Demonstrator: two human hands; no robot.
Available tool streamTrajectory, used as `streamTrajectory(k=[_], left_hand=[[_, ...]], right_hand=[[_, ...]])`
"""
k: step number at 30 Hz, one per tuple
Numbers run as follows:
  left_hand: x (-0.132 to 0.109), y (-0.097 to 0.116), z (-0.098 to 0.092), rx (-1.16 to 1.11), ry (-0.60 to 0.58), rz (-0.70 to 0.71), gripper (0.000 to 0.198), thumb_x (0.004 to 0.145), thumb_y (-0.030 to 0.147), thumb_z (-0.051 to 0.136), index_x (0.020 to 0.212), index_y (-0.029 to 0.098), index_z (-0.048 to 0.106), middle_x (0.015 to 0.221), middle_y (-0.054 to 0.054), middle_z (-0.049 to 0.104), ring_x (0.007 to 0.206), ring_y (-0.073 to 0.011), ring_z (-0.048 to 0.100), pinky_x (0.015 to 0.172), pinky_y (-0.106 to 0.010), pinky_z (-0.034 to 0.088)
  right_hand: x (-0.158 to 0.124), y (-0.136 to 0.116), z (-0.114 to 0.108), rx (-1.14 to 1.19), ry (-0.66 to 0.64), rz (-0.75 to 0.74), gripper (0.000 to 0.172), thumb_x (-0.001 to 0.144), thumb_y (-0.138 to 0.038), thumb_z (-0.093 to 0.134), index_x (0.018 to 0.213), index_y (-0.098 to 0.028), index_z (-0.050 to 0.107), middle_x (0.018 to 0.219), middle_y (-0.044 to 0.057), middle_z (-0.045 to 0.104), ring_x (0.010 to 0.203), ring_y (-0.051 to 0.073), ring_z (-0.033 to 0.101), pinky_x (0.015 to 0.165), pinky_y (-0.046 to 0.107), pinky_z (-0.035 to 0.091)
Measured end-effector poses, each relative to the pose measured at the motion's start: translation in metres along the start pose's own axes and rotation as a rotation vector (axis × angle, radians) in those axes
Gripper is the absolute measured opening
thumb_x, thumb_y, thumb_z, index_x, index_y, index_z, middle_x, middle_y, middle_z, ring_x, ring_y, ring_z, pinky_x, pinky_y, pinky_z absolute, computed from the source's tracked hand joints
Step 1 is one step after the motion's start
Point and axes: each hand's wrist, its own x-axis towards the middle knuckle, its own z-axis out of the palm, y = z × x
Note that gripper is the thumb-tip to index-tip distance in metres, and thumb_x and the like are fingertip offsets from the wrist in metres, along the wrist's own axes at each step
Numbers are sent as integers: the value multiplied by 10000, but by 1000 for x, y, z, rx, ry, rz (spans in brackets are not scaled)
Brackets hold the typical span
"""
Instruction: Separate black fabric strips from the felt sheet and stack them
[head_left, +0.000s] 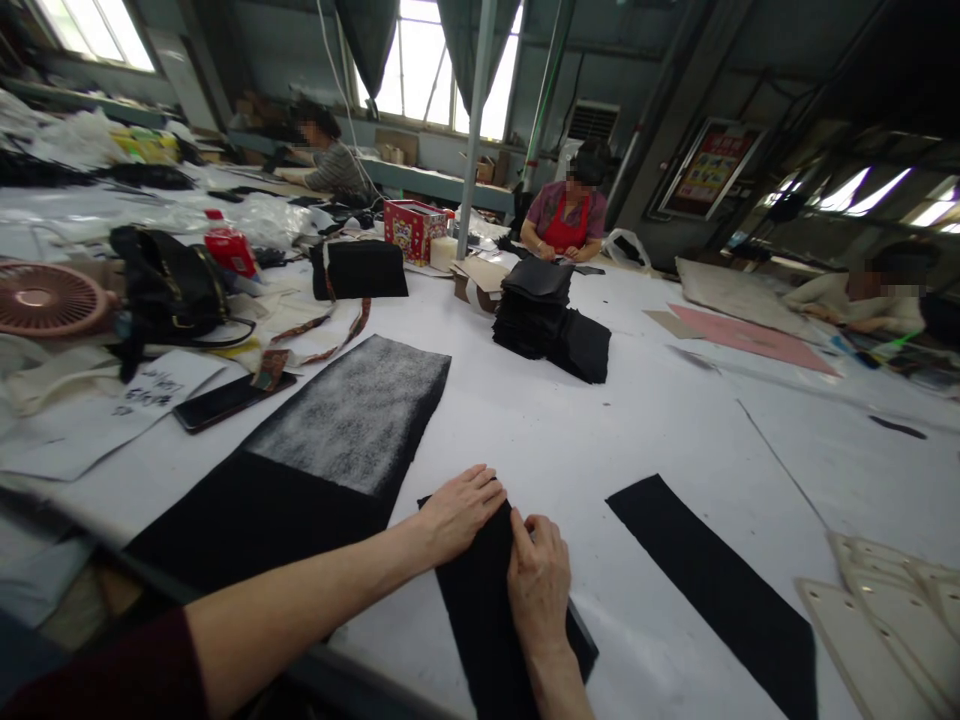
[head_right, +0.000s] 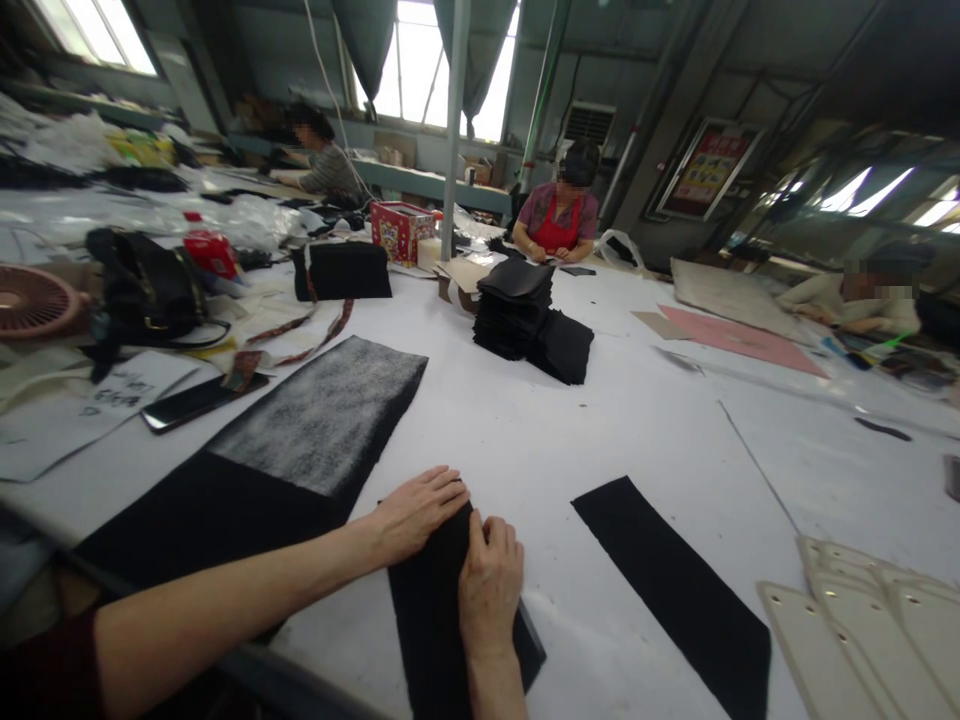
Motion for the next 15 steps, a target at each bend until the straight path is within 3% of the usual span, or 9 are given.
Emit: streamTrajectory(k=[5,8,11,15], left_hand=[[0,7,5,46,10,11,479,864,181,513,1334,138,437,1260,-115,541,1232,-246,450,1135,-395,220],[2,11,6,99,14,26,446,856,160,513,1295,92,470,1249,-141,548,1235,-269,441,1137,-407,211],[4,15,6,91,10,42,397,863,141,492,1254,75,494,1194,-138,574,1189,-253,470,1109,-380,259],[1,18,5,58,6,29,479,866,164,508,1337,130,425,1229,-126,557,1154,-248,492,1058,-384,319]], right_hand=[[-7,4,-4,14,8,3,353,926,-76,401,1198,-206,583,916,75,547,856,223,503,719,348,384],[-12,6,-7,8,2,-1,360,924,-71,399,1201,-209,583,918,71,548,860,218,506,720,341,388],[-17,8,-10,-1,3,-4,360,925,-65,392,1199,-199,584,929,75,552,873,217,508,725,337,393],[-22,11,-11,0,-3,-8,352,933,-72,385,1204,-180,582,940,81,557,888,215,509,747,341,402]])
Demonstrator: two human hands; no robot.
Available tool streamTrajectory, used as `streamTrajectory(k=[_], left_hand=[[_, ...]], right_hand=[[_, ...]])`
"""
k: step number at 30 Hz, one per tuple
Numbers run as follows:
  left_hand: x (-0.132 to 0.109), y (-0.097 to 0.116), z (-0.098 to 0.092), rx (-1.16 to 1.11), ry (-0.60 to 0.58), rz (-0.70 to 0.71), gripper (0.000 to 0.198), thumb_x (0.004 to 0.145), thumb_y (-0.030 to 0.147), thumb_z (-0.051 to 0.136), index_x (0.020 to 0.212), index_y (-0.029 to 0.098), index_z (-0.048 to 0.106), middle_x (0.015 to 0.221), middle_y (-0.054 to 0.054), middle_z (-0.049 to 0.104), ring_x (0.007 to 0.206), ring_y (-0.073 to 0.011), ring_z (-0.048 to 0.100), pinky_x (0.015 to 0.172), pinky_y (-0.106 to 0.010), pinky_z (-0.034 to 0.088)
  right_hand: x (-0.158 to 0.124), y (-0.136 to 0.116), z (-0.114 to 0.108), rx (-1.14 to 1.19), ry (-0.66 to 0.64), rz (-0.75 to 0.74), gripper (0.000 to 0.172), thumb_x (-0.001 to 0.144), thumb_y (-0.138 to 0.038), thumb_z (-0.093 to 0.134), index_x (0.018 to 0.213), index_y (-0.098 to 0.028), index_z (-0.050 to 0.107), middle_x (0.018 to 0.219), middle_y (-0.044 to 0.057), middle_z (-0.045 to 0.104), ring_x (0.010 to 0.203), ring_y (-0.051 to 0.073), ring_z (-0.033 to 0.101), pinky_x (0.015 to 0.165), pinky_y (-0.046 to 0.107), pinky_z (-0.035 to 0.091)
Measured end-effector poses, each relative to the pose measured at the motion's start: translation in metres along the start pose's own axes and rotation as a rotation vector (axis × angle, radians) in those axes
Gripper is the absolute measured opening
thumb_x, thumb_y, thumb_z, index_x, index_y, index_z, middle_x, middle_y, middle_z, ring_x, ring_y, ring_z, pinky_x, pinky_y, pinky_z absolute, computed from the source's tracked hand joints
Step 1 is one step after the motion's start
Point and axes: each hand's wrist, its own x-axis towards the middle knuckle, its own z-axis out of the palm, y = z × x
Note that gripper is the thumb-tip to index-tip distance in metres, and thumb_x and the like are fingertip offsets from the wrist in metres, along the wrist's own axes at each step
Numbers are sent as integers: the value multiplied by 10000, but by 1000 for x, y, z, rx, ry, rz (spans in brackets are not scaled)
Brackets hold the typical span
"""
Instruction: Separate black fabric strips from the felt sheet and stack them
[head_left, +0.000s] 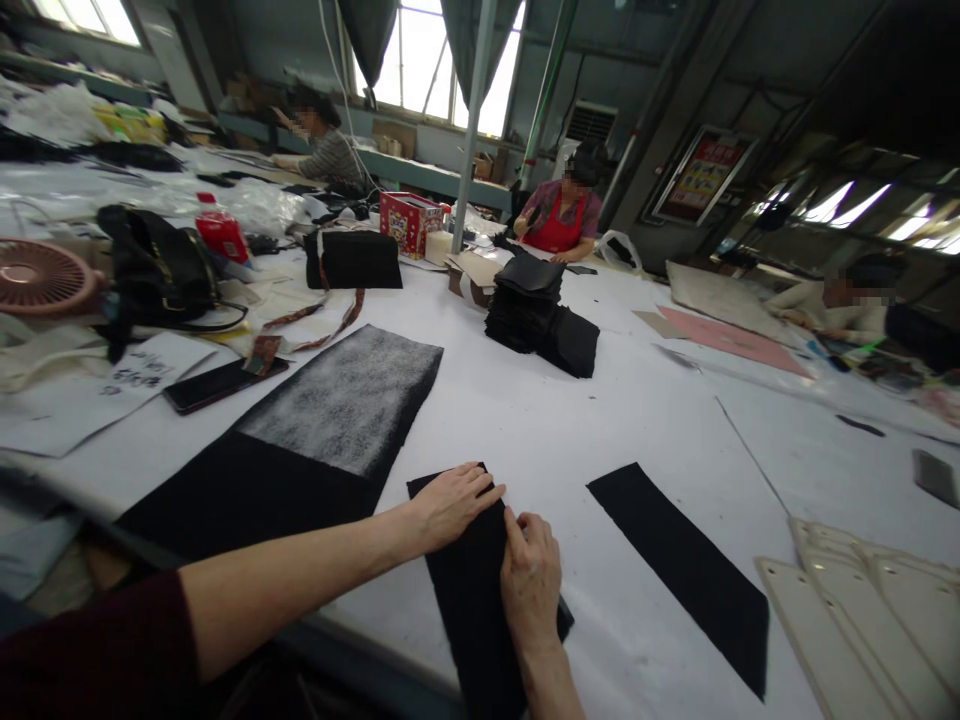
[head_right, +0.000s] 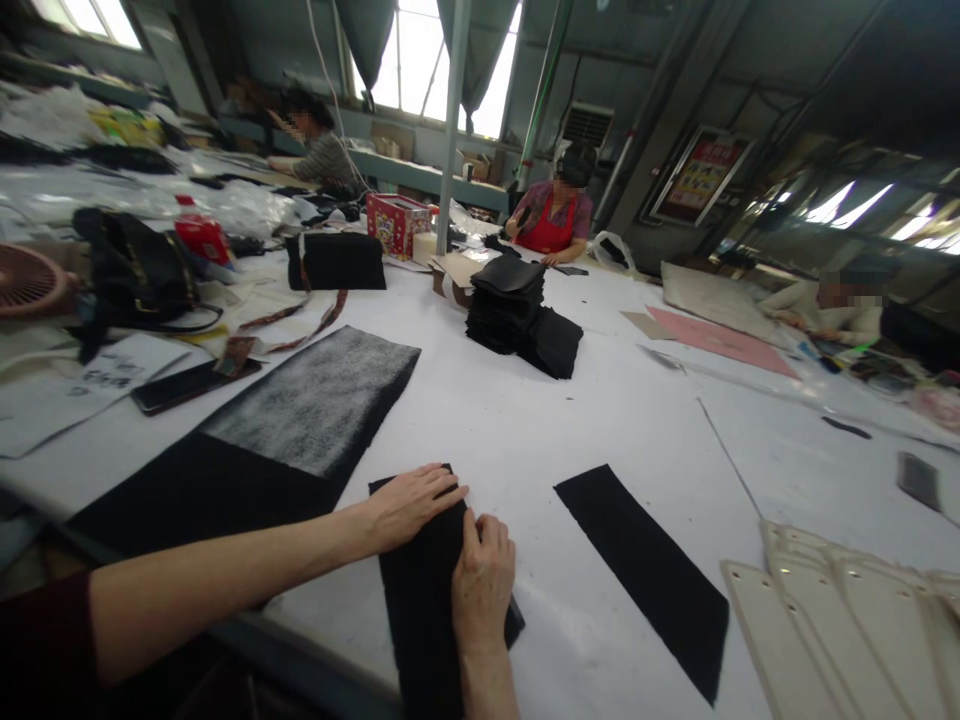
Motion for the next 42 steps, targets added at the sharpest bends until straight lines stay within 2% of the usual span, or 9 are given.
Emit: streamTrajectory(k=[5,8,13,21,25,28,32,38,42], left_hand=[[1,6,-7,16,-8,42,431,867,152,504,1295,128,465,1224,-127,558,1179,-253,469,1088,-396,277],[2,10,-11,-13,-28,44,401,877,124,475,1278,115,474,1171,-113,574,1127,-228,495,1038,-349,332],[2,18,-13,-2,-50,50,481,890,147,481,1363,201,410,1192,-106,546,1111,-244,504,980,-373,374],[5,28,-16,-7,-110,88,480,897,103,456,1370,168,402,1210,-86,548,1145,-213,501,994,-320,382],[2,30,-19,-14,-112,117,550,875,131,509,1399,235,376,1286,-105,506,1203,-247,473,1003,-373,379],[4,33,-23,-5,-115,146,512,879,144,512,1377,212,412,1262,-111,526,1197,-254,468,1047,-403,340],[7,37,-26,-58,-123,166,485,884,123,490,1362,177,428,1244,-93,539,1174,-226,479,1041,-355,353],[8,44,-30,-40,-162,159,564,872,132,516,1397,283,380,1205,-75,531,1101,-226,514,976,-369,393],[10,52,-33,-42,-143,207,481,899,136,483,1368,215,411,1203,-80,534,1161,-226,482,1029,-361,358]], right_hand=[[-8,5,-3,28,19,-6,349,931,-71,388,1191,-185,591,947,84,563,892,214,515,755,338,404],[-15,10,-6,54,33,-7,360,919,-56,386,1189,-176,593,953,90,566,888,215,514,748,336,403],[-25,16,-12,96,24,12,363,924,-72,380,1195,-189,591,962,85,566,884,212,504,753,337,403],[-35,18,-26,111,0,46,357,922,-65,382,1185,-165,603,958,83,562,895,207,492,781,334,390],[-40,21,-29,113,6,41,345,926,-81,392,1179,-166,611,954,82,564,895,206,491,774,333,385],[-44,23,-31,119,20,40,342,928,-91,387,1164,-171,622,945,81,567,885,204,492,753,326,381],[-48,26,-36,141,4,53,337,936,-99,384,1157,-174,626,941,76,571,886,202,491,757,326,374],[-53,29,-42,142,12,50,328,935,-115,405,1156,-190,635,934,71,576,881,201,495,751,328,367],[-58,32,-44,176,-2,54,321,948,-119,388,1138,-190,637,939,68,572,885,201,486,755,331,360]])
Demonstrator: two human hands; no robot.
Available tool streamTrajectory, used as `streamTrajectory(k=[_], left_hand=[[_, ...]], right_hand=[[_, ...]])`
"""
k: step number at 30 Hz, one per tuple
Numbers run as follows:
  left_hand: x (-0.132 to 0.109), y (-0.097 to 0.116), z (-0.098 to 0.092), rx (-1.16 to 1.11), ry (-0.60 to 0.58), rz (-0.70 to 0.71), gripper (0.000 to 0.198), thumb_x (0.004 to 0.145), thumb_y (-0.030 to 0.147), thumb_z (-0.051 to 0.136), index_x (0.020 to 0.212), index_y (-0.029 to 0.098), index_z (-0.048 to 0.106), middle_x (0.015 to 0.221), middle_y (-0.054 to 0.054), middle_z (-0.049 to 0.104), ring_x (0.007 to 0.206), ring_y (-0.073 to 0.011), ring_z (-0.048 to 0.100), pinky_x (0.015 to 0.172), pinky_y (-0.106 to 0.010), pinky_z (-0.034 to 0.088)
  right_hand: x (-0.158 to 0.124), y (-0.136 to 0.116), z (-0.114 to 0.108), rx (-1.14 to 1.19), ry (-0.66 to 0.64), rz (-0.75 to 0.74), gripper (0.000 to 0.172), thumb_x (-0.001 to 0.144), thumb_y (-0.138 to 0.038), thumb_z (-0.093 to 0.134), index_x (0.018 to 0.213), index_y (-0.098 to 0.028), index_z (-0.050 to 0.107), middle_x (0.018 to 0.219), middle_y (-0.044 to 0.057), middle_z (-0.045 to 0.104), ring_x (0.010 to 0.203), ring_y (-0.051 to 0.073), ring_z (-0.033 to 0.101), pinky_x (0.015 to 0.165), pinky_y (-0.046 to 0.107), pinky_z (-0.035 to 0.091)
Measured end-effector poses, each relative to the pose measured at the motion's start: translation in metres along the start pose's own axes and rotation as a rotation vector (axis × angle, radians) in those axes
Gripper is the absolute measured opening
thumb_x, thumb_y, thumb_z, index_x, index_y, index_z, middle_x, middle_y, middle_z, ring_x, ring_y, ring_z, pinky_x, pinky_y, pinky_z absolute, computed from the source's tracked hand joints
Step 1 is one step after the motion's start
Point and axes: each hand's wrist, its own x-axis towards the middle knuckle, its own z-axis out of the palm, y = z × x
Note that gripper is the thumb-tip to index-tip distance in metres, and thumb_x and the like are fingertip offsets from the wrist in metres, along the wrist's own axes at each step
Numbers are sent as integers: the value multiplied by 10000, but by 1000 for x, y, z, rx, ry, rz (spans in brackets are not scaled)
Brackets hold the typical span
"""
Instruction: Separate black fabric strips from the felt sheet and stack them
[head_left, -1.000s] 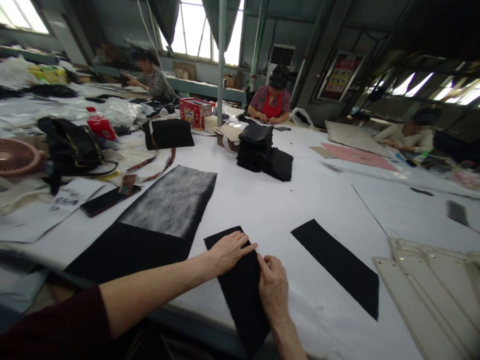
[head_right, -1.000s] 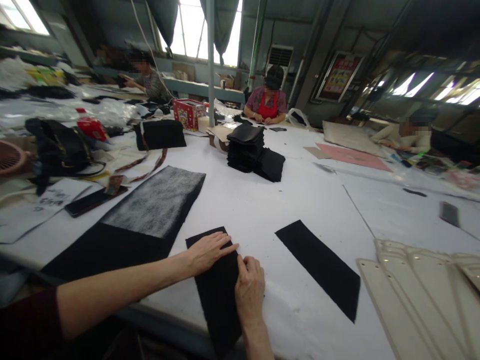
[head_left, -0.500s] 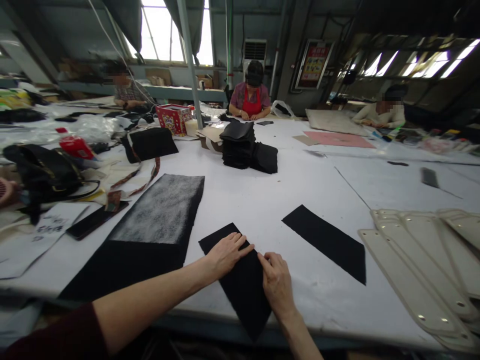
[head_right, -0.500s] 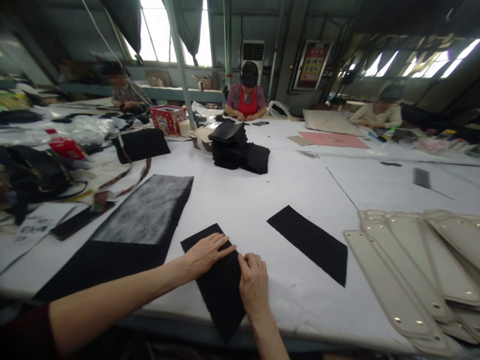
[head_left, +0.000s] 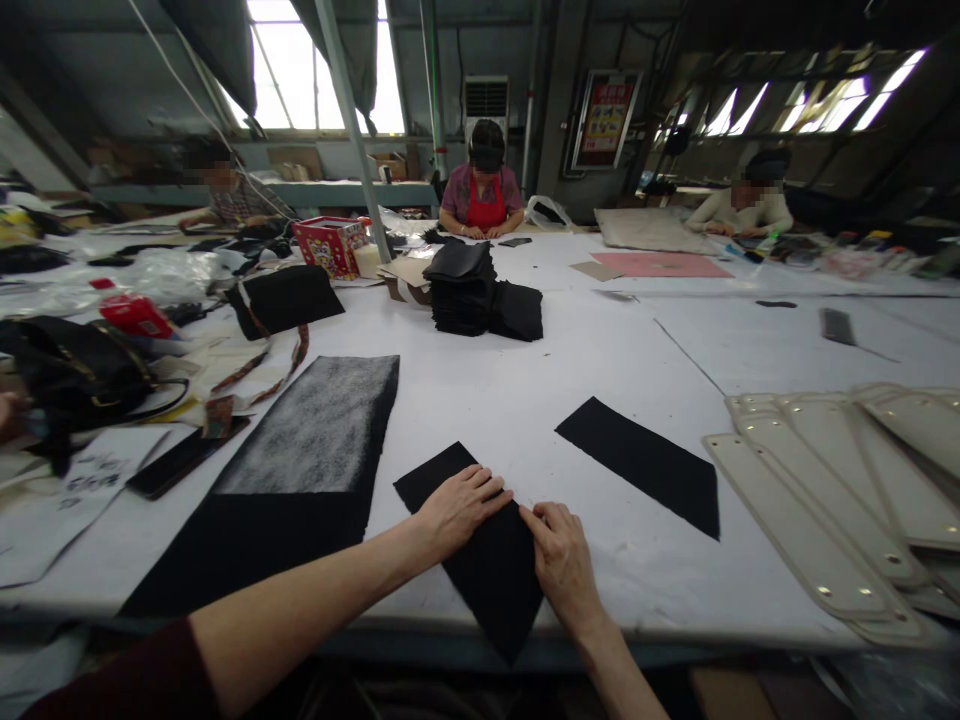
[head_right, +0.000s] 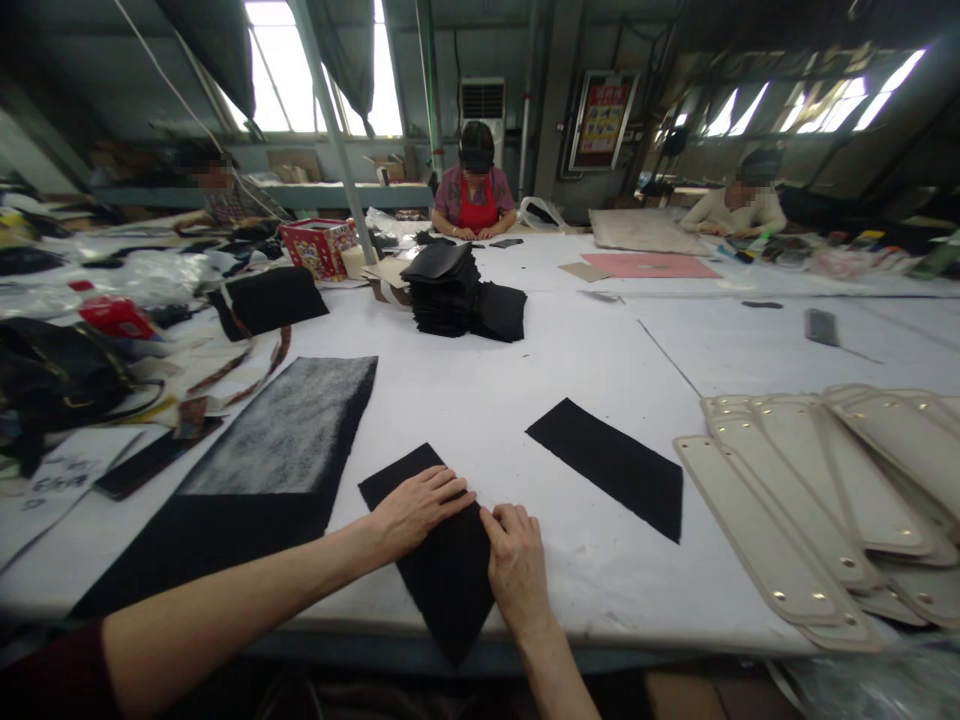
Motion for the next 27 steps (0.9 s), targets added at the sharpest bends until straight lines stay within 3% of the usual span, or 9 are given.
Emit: streamTrajectory(k=[8,14,19,23,27], left_hand=[[3,8,3,-26,-24,3,586,877,120,504,1419,274,341,1148,-69,545,1107,-225,518,975,-365,408],[7,19,3,-4,-35,47,514,896,100,449,1397,178,360,1235,-92,538,1176,-212,479,1026,-342,369],[7,27,-1,11,-43,37,551,901,111,462,1420,248,337,1209,-71,542,1134,-223,509,973,-349,411],[10,32,-3,42,-33,62,525,894,123,478,1400,210,370,1204,-84,547,1114,-235,513,1007,-377,387],[12,37,0,3,-27,60,472,905,100,443,1368,178,401,1227,-77,554,1138,-209,504,1006,-330,387]], right_hand=[[-9,6,-7,43,-32,17,332,921,-91,403,1140,-197,629,947,61,567,887,195,481,767,326,377],[-14,5,-16,53,-38,43,300,924,-99,422,1097,-202,645,936,59,568,882,193,484,766,324,386],[-18,7,-19,77,-58,57,293,943,-114,418,1112,-201,641,922,58,566,889,197,482,789,334,385],[-21,6,-22,55,-49,61,305,935,-104,430,1127,-209,642,919,54,571,887,195,483,784,330,381],[-24,5,-28,57,-69,72,303,933,-89,418,1106,-199,640,930,58,568,900,198,479,792,330,375]])
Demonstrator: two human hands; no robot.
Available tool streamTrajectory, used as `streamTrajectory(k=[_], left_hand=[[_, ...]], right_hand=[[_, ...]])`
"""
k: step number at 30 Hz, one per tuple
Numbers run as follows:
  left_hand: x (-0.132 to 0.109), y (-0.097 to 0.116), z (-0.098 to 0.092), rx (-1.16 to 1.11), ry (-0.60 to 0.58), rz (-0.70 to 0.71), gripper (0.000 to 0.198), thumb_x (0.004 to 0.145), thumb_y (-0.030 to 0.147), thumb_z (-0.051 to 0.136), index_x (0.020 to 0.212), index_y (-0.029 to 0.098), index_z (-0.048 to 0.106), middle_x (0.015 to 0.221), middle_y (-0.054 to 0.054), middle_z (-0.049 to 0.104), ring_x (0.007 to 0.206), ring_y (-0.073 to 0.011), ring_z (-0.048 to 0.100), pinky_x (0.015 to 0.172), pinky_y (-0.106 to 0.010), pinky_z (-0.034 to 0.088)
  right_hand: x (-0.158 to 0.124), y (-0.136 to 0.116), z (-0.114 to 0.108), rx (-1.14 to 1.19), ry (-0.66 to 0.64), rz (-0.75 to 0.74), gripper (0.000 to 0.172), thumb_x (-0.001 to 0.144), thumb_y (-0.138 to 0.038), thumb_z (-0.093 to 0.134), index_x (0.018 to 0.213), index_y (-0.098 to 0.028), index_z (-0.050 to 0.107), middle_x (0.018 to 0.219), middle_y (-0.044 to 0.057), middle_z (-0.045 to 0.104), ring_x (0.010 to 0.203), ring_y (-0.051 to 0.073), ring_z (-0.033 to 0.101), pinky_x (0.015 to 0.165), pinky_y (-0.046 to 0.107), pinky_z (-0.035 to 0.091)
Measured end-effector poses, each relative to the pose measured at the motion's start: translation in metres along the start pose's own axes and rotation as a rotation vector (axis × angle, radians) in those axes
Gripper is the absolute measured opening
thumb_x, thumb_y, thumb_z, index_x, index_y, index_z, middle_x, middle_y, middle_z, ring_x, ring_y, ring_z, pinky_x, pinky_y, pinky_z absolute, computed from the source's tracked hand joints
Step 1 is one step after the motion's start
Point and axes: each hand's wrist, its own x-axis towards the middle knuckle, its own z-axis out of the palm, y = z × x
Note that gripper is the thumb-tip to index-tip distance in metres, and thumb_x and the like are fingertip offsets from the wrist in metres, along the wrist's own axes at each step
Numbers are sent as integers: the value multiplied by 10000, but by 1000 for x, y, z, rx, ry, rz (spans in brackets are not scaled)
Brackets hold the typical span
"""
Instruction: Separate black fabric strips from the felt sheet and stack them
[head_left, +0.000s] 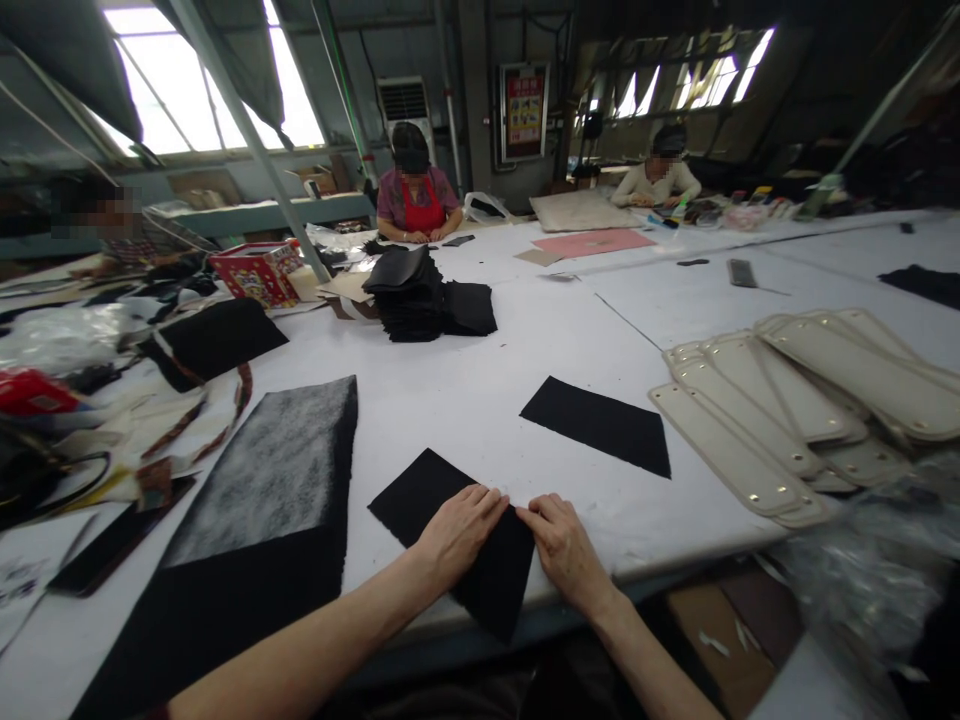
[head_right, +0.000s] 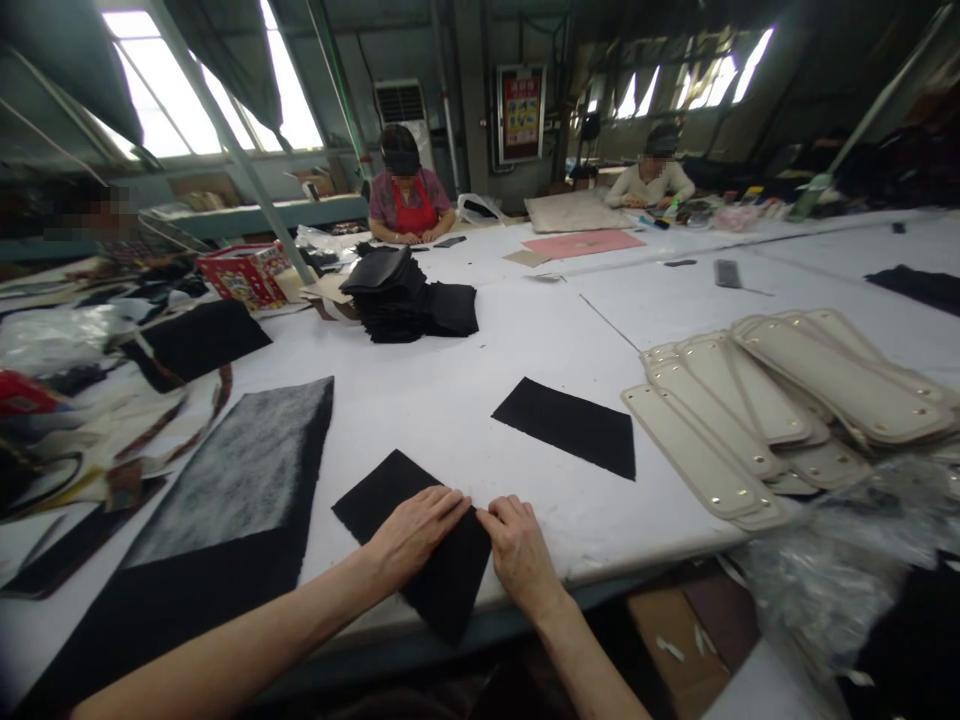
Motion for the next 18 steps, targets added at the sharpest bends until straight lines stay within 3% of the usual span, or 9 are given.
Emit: streamTrajectory(k=[7,13,18], left_hand=[[0,7,-1,19,6,1,564,889,124,494,1420,247,347,1163,-63,558,1054,-229,527,939,-354,428],[2,11,3,33,31,45,495,918,105,437,1403,184,377,1261,-81,529,1155,-223,482,1042,-365,355],[3,17,4,10,11,15,501,915,95,428,1405,179,376,1231,-76,550,1122,-211,498,992,-333,397]], right_hand=[[-9,5,-1,16,9,0,276,932,-85,432,1087,-193,634,936,57,560,906,203,471,811,343,370],[-13,6,-4,-11,22,-19,263,931,-87,444,1095,-184,626,927,63,560,892,210,469,793,348,366],[-18,2,-10,-127,-18,-36,277,936,-99,438,1151,-164,599,936,73,559,890,221,461,790,369,358]])
